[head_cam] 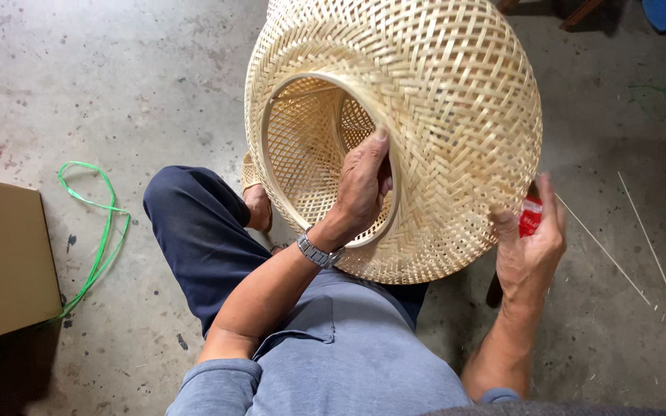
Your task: The person sits on the floor and uses a red utility knife to trim and smooth the woven edges of a large bamboo basket. They rotate the basket to work on different sections of the rim and then set it aside to pick up another basket.
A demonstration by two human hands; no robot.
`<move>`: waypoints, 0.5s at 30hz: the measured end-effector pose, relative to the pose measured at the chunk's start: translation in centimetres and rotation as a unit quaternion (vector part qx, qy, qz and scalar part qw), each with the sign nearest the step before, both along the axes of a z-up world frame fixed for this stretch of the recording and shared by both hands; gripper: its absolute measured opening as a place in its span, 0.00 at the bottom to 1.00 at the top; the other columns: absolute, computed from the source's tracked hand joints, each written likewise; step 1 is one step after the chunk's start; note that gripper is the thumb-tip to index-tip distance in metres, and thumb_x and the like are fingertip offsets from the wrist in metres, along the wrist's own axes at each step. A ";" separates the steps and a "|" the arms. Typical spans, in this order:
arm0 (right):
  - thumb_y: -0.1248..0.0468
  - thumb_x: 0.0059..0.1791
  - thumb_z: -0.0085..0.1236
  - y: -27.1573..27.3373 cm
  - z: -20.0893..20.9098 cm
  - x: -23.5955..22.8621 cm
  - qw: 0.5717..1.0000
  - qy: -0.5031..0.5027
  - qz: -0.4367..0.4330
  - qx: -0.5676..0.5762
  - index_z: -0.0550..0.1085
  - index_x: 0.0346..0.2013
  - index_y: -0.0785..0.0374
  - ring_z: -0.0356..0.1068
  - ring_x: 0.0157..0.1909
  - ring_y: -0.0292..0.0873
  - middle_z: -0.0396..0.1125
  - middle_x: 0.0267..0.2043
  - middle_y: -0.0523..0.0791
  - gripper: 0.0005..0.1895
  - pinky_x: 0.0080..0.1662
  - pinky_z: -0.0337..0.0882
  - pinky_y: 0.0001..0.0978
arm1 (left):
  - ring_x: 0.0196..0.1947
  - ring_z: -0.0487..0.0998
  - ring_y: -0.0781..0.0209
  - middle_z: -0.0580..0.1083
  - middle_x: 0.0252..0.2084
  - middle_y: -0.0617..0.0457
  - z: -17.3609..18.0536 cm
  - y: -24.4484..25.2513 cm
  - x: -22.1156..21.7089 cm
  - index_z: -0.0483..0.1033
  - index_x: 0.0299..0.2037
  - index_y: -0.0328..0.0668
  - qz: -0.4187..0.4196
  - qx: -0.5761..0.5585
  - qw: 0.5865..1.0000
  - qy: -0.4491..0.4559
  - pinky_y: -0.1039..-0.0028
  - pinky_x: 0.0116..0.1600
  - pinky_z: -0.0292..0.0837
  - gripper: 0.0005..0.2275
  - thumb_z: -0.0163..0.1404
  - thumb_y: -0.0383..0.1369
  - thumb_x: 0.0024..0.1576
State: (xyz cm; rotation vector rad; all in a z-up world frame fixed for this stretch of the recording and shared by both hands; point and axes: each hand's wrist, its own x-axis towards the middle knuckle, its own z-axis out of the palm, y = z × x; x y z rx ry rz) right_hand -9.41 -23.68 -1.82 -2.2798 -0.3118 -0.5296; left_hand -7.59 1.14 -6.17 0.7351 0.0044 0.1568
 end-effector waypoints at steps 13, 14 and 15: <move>0.39 0.45 0.62 1.4 -4.4 -1.9 0.940 0.223 -0.011 0.258 0.65 0.69 0.63 0.61 0.22 0.29 0.69 0.32 0.38 0.46 0.22 0.62 0.22 | 0.30 0.69 0.78 0.73 0.37 0.61 2.8 1.7 1.4 0.61 0.71 0.41 -0.117 -0.129 0.967 -0.188 0.90 0.34 0.66 0.19 0.50 0.26 0.71; 0.39 0.44 0.63 1.5 -5.5 -2.1 0.931 0.241 -0.012 0.274 0.65 0.68 0.64 0.60 0.21 0.28 0.68 0.30 0.38 0.46 0.21 0.61 0.22 | 0.32 0.69 0.78 0.72 0.37 0.61 2.2 1.7 1.4 0.57 0.74 0.44 -0.104 -0.091 0.976 -0.167 0.89 0.36 0.66 0.23 0.50 0.26 0.71; 0.40 0.45 0.63 1.5 -6.6 -2.3 0.930 0.243 -0.007 0.275 0.66 0.68 0.64 0.60 0.21 0.28 0.68 0.30 0.38 0.45 0.21 0.61 0.21 | 0.33 0.68 0.77 0.72 0.38 0.61 1.7 1.6 1.4 0.53 0.76 0.48 -0.092 -0.051 0.984 -0.145 0.87 0.37 0.66 0.26 0.50 0.26 0.71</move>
